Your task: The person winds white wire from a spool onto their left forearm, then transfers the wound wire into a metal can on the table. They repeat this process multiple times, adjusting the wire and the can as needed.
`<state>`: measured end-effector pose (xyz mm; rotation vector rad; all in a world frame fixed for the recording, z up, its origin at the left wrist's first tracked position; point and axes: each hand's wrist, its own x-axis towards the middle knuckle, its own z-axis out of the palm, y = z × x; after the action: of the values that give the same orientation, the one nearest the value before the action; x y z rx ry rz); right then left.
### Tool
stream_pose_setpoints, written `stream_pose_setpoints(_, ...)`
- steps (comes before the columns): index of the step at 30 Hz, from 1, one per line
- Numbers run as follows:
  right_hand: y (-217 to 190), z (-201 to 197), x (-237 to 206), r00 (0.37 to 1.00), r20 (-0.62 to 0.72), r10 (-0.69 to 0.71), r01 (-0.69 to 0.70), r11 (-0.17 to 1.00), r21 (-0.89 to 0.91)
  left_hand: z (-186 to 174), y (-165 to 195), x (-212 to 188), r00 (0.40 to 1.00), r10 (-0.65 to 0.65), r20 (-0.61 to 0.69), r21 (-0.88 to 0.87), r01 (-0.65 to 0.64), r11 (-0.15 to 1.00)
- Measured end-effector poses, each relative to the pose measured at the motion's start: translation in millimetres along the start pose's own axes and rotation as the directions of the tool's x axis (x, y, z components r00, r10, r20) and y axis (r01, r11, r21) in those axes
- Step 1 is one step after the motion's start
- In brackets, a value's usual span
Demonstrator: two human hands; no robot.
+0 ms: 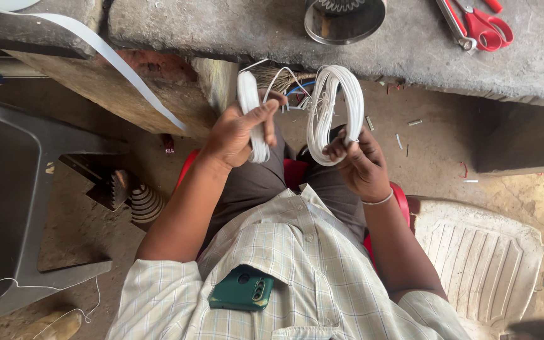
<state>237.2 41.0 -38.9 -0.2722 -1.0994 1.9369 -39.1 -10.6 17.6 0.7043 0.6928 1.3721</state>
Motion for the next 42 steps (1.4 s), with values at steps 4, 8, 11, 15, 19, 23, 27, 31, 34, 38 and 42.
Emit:
stream_pose_setpoints(4,-3.1,-6.7,-0.7,0.999,0.053,0.014,-0.016,0.999,0.031,0.3,-1.1,-9.5,0.998,-0.055,-0.002,-0.245,0.053,0.968)
stream_pose_setpoints(8,5.9,-6.1,-2.9,0.995,0.074,0.068,-0.068,0.998,-0.013,12.8,-23.8,-5.8,0.983,-0.159,-0.091,-0.279,0.128,0.952)
stream_pose_setpoints(11,13.9,-2.2,-4.3,0.988,0.099,0.121,-0.122,0.992,0.005,21.0,-44.0,2.7,0.992,-0.124,-0.037,-0.208,0.113,0.971)
stream_pose_setpoints(15,15.5,3.1,-5.1,0.978,0.146,0.148,-0.133,0.985,-0.106,26.5,-59.0,12.9,0.987,-0.137,0.078,-0.124,0.146,0.982)
stream_pose_setpoints(19,8.8,8.0,-5.0,0.969,0.173,0.178,-0.135,0.963,-0.234,25.4,-54.5,14.7,0.965,-0.141,0.223,0.083,0.125,0.989)
stream_pose_setpoints(23,4.6,11.2,-3.4,0.97,0.204,0.131,-0.091,0.977,-0.192,26.7,-49.7,12.0,0.938,-0.179,0.298,0.098,0.156,0.983)
stream_pose_setpoints(27,4.0,11.0,-3.9,0.97,0.203,0.131,-0.089,0.975,-0.204,26.2,-55.3,9.6,0.969,-0.114,0.221,0.13,0.087,0.988)
stream_pose_setpoints(31,6.3,9.2,-4.1,0.973,0.185,0.14,-0.103,0.975,-0.196,20.1,-68.8,12.0,0.977,-0.083,0.197,0.014,0.082,0.997)
stream_pose_setpoints(34,8.6,9.1,-3.7,0.971,0.197,0.138,-0.107,0.981,-0.162,14.6,-77.7,12.5,0.979,-0.064,0.191,-0.045,0.073,0.996)
stream_pose_setpoints(38,9.0,11.7,-4.8,0.971,0.207,0.121,-0.098,0.988,-0.116,12.7,-79.3,10.3,0.985,-0.087,0.151,-0.108,0.104,0.989)
stream_pose_setpoints(42,6.8,14.7,-4.3,0.975,0.193,0.111,-0.092,0.99,-0.107,14.9,-76.4,9.2,0.986,-0.079,0.145,-0.115,0.096,0.989)
